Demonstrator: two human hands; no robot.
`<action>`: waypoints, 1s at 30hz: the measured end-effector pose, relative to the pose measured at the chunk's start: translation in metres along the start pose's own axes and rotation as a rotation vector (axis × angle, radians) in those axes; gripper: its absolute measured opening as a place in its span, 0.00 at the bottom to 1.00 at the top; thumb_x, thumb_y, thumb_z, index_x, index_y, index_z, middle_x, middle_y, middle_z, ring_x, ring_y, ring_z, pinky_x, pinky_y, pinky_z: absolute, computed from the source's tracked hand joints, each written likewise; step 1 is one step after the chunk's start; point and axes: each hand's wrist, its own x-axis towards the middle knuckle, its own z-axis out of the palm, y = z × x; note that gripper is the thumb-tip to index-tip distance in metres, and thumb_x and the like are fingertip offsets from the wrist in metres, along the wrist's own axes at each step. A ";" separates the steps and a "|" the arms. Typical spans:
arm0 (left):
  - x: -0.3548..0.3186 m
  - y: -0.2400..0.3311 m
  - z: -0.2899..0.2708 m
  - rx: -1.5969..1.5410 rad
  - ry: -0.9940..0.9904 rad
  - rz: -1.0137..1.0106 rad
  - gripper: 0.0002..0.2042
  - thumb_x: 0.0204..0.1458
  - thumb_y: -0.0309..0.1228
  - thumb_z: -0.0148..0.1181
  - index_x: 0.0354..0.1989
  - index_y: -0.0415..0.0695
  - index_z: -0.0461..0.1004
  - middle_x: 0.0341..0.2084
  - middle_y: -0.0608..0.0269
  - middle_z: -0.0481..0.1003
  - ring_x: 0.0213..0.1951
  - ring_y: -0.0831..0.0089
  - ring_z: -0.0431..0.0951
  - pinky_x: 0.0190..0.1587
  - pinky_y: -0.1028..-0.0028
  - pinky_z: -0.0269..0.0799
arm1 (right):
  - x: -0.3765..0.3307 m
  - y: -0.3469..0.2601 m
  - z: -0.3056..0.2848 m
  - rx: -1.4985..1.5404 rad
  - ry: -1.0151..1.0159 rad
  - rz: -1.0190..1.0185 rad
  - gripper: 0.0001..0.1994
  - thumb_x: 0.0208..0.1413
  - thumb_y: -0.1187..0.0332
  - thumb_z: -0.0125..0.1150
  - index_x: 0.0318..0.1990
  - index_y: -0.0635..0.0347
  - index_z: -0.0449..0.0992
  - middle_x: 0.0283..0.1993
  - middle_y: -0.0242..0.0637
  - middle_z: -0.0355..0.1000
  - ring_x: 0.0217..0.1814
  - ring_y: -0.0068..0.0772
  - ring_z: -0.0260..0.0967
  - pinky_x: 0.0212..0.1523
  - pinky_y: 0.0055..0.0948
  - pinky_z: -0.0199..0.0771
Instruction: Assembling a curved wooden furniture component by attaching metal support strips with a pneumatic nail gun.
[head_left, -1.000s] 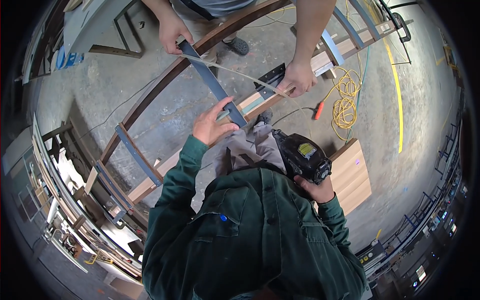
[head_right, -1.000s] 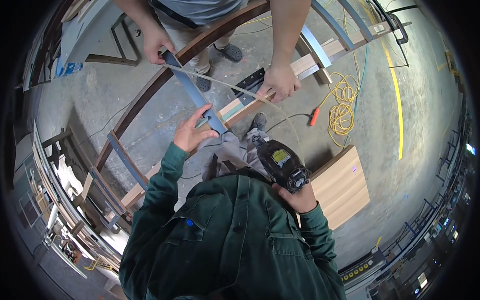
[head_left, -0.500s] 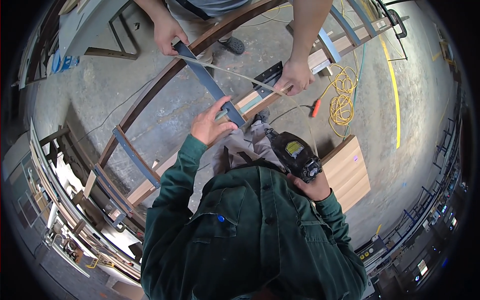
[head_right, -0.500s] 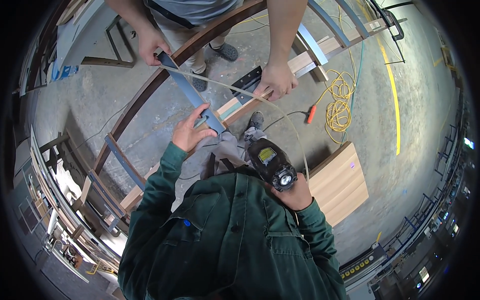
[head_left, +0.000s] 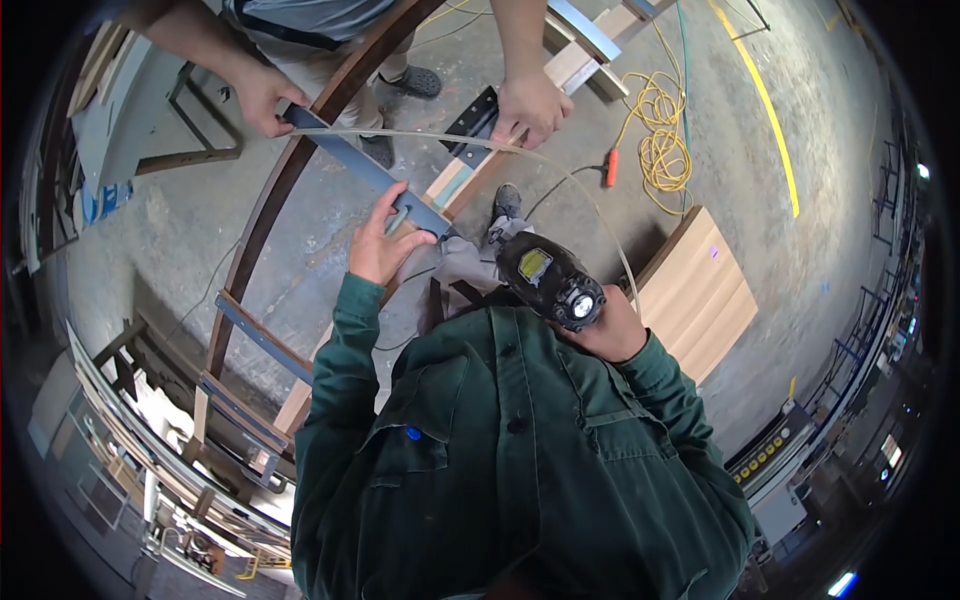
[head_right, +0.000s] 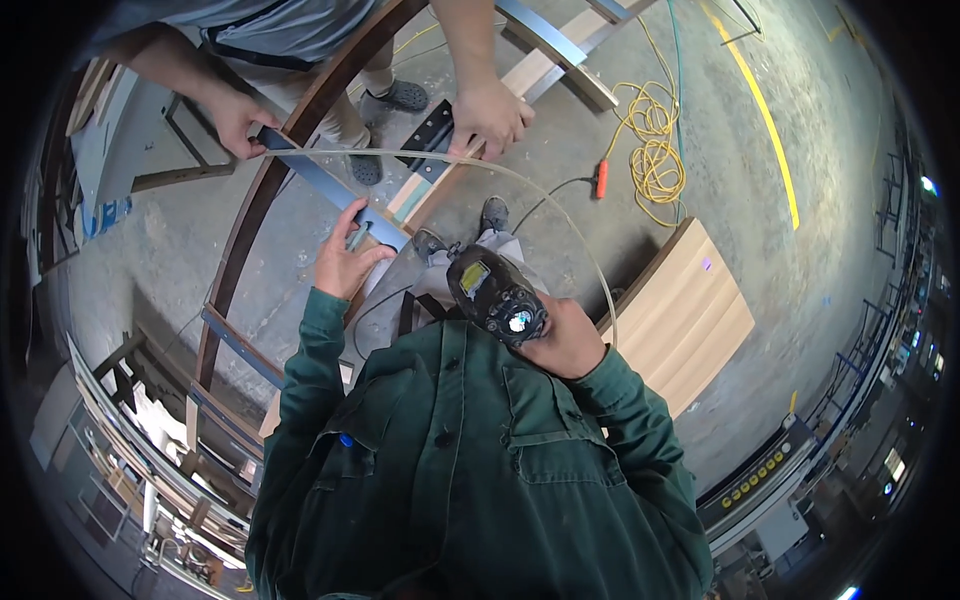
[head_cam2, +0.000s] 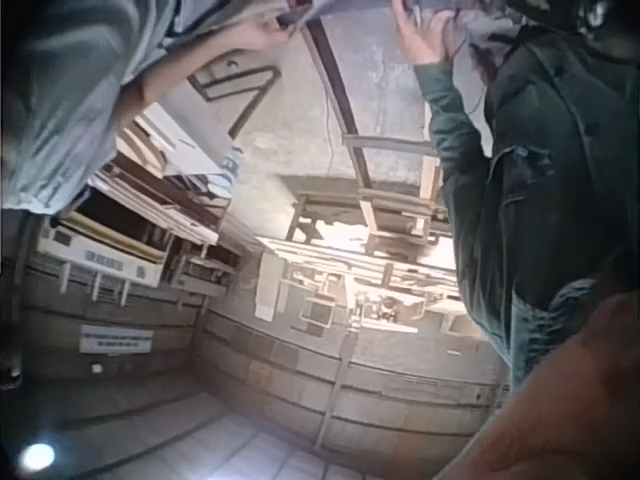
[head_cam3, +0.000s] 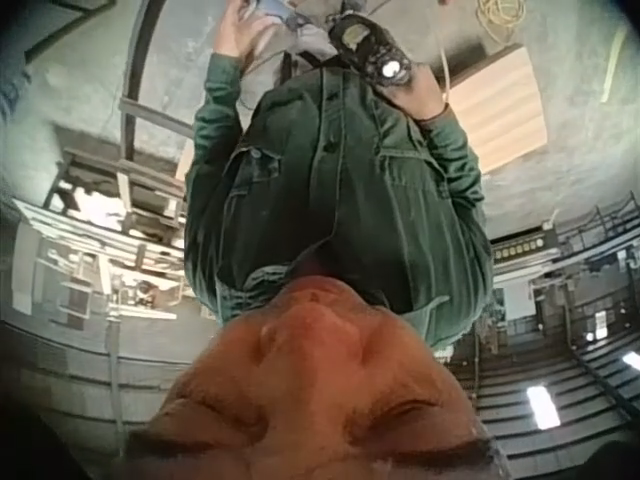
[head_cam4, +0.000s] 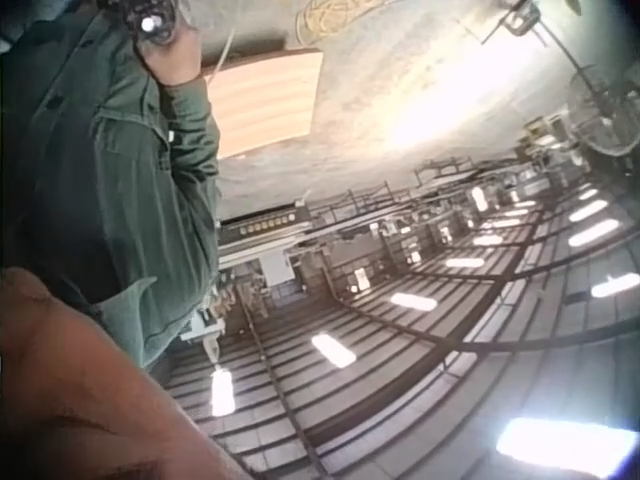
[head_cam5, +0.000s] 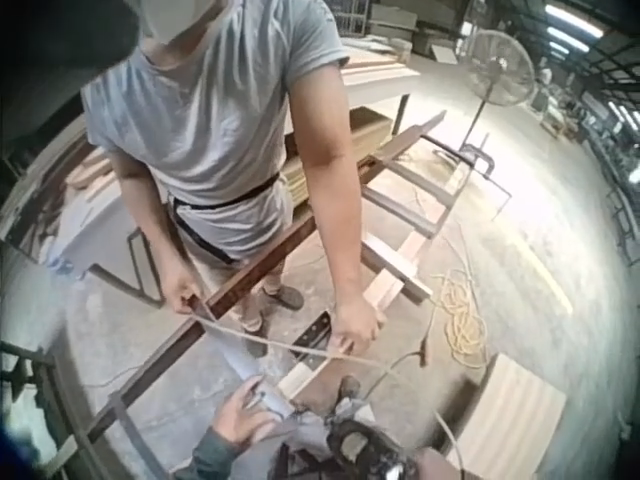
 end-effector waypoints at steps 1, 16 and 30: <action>0.000 -0.001 0.001 -0.019 0.006 -0.015 0.42 0.31 0.38 0.77 0.61 0.53 0.64 0.44 0.55 0.75 0.45 0.62 0.74 0.49 0.67 0.70 | -0.001 0.000 -0.001 -0.004 -0.010 0.009 0.17 0.39 0.73 0.64 0.41 0.66 0.73 0.29 0.49 0.74 0.31 0.50 0.73 0.36 0.34 0.72; 0.001 0.003 0.000 -0.013 0.007 0.017 0.41 0.32 0.35 0.77 0.61 0.53 0.64 0.44 0.59 0.74 0.42 0.67 0.72 0.50 0.69 0.69 | -0.007 0.011 -0.001 -0.039 -0.028 0.016 0.15 0.47 0.69 0.68 0.42 0.64 0.76 0.34 0.41 0.78 0.35 0.28 0.75 0.40 0.29 0.74; 0.001 0.000 -0.003 -0.012 -0.017 -0.004 0.43 0.31 0.44 0.76 0.61 0.60 0.63 0.46 0.52 0.76 0.49 0.52 0.76 0.49 0.61 0.72 | 0.011 -0.032 -0.001 -0.102 -0.078 -0.034 0.15 0.47 0.68 0.69 0.42 0.65 0.77 0.36 0.41 0.79 0.36 0.30 0.77 0.40 0.29 0.74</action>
